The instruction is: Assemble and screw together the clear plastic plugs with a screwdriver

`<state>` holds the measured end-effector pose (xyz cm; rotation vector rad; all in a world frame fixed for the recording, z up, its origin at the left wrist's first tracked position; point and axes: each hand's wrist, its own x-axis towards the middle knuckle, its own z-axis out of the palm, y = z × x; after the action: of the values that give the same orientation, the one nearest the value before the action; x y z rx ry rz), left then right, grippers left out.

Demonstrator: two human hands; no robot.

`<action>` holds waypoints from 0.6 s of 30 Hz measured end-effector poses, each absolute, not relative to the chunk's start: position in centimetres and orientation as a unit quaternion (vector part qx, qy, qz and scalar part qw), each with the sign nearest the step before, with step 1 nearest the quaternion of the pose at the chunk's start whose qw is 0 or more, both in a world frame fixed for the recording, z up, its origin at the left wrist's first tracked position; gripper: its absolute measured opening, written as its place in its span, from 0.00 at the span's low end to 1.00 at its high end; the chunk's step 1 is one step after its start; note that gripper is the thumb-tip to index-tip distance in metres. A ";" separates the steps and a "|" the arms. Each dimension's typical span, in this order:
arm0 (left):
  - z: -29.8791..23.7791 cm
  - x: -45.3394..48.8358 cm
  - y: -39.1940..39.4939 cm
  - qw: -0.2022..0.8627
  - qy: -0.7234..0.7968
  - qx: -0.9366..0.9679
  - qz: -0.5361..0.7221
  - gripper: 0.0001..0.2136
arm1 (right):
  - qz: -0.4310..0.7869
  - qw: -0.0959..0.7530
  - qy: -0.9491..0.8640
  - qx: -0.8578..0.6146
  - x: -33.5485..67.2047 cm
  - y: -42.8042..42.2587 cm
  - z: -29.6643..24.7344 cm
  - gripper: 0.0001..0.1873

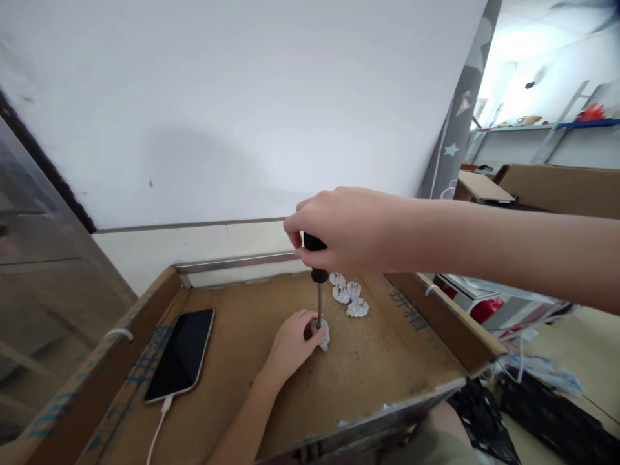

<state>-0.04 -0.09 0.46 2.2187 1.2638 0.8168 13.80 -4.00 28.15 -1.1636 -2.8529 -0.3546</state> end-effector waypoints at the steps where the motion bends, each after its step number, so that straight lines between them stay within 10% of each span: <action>1: 0.4 -0.1 -0.1 0.228 0.459 0.807 0.294 0.10 | -0.092 0.019 -0.926 -0.365 13.8 -4.0 28.2 0.11; 18: 0.0 -0.1 0.1 0.216 0.456 0.810 0.297 0.10 | 0.018 0.019 -0.929 -0.369 15.1 -4.6 28.5 0.23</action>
<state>-0.07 0.11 0.02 2.2466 1.2648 0.8245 15.08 -4.57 28.46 -1.1467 -2.8831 0.0562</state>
